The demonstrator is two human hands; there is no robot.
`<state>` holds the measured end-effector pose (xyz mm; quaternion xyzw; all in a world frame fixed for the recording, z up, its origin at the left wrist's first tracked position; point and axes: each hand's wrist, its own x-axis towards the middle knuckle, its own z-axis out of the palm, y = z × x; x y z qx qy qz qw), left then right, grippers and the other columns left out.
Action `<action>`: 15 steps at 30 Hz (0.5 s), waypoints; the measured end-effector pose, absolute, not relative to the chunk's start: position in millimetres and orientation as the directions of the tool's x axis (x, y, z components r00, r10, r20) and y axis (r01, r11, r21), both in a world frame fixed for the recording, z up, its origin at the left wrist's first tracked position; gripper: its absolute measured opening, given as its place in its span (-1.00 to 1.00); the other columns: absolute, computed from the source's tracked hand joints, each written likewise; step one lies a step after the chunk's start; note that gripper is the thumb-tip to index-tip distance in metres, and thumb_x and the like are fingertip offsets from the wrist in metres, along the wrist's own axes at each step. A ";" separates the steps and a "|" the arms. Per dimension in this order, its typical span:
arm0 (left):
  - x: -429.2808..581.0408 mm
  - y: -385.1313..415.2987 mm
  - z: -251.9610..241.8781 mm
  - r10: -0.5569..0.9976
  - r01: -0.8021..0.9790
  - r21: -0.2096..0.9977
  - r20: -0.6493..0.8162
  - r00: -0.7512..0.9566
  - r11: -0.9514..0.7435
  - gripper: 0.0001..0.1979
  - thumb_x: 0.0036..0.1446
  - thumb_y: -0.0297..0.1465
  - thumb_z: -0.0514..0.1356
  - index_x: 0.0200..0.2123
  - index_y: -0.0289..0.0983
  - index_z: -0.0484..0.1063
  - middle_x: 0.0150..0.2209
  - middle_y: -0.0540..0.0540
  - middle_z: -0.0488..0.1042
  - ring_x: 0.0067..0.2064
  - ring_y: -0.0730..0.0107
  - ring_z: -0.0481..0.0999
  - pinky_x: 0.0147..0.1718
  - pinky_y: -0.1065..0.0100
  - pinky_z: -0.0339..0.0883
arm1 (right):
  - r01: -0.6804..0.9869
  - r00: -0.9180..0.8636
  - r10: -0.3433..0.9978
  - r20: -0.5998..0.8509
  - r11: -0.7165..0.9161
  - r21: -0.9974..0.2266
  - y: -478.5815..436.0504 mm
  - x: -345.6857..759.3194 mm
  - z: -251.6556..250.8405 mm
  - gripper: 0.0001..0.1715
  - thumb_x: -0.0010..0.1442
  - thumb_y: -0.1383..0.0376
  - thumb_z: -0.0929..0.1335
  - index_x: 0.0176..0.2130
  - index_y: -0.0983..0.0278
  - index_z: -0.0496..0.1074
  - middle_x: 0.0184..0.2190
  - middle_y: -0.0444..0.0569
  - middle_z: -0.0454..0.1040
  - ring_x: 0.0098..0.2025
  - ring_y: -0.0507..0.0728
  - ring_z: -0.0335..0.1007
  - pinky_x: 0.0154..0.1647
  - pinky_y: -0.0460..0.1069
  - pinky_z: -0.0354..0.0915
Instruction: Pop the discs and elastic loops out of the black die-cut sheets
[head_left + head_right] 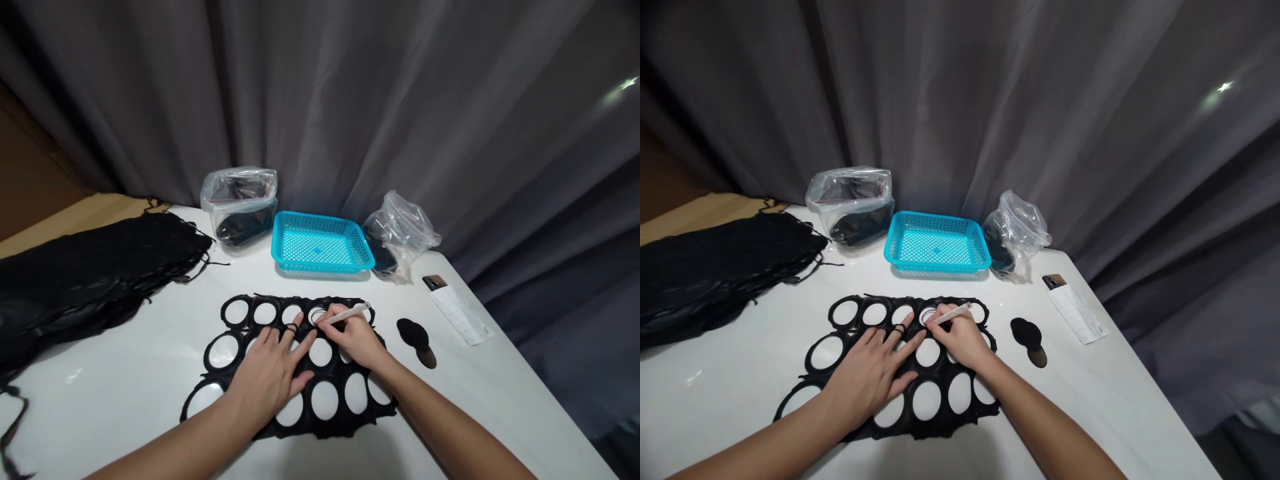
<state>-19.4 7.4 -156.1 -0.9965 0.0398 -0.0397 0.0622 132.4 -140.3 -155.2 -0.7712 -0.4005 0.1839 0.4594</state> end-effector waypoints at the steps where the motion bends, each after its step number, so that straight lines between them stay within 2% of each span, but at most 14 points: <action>1: -20.2 7.6 -156.3 -0.085 -0.075 -0.126 0.074 0.994 -0.989 -0.34 0.28 -0.02 0.16 0.37 -0.09 0.19 0.35 -0.25 0.19 -0.11 0.02 0.48 -0.04 0.05 0.14 | 0.457 0.612 0.786 0.089 -0.259 -0.851 -140.8 132.4 -158.0 -0.90 0.25 0.32 0.35 -0.30 0.25 0.50 -0.30 -0.07 0.54 -0.18 0.14 0.46 -0.09 0.03 0.31; 5: -22.3 9.5 -156.8 -0.099 -0.090 -0.109 0.081 0.992 -0.990 -0.34 0.29 -0.01 0.16 0.36 -0.10 0.20 0.34 -0.23 0.21 -0.09 0.02 0.47 -0.02 0.05 0.13 | 0.469 0.593 0.798 0.109 -0.232 -0.852 -144.8 137.3 -163.7 -0.90 0.27 0.32 0.35 -0.27 0.23 0.50 -0.27 -0.07 0.54 -0.15 0.14 0.45 -0.07 0.03 0.31; 12: -22.4 11.6 -157.0 -0.107 -0.099 -0.116 0.067 0.992 -0.988 -0.32 0.27 0.01 0.16 0.38 -0.04 0.16 0.34 -0.21 0.22 -0.10 0.01 0.48 -0.03 0.04 0.11 | 0.551 0.537 0.827 0.164 -0.197 -0.811 -144.9 136.8 -161.9 -0.86 0.29 0.35 0.34 -0.35 0.23 0.45 -0.26 -0.07 0.56 -0.14 0.14 0.43 -0.06 0.06 0.30; 15: -22.0 11.8 -156.3 -0.110 -0.103 -0.125 0.055 0.992 -0.987 -0.32 0.29 0.02 0.14 0.39 -0.04 0.14 0.34 -0.21 0.21 -0.10 -0.01 0.48 -0.05 0.04 0.11 | 0.527 0.545 0.823 0.161 -0.186 -0.830 -146.6 136.9 -163.2 -0.86 0.30 0.33 0.34 -0.33 0.23 0.45 -0.23 -0.06 0.55 -0.12 0.14 0.44 -0.04 0.06 0.30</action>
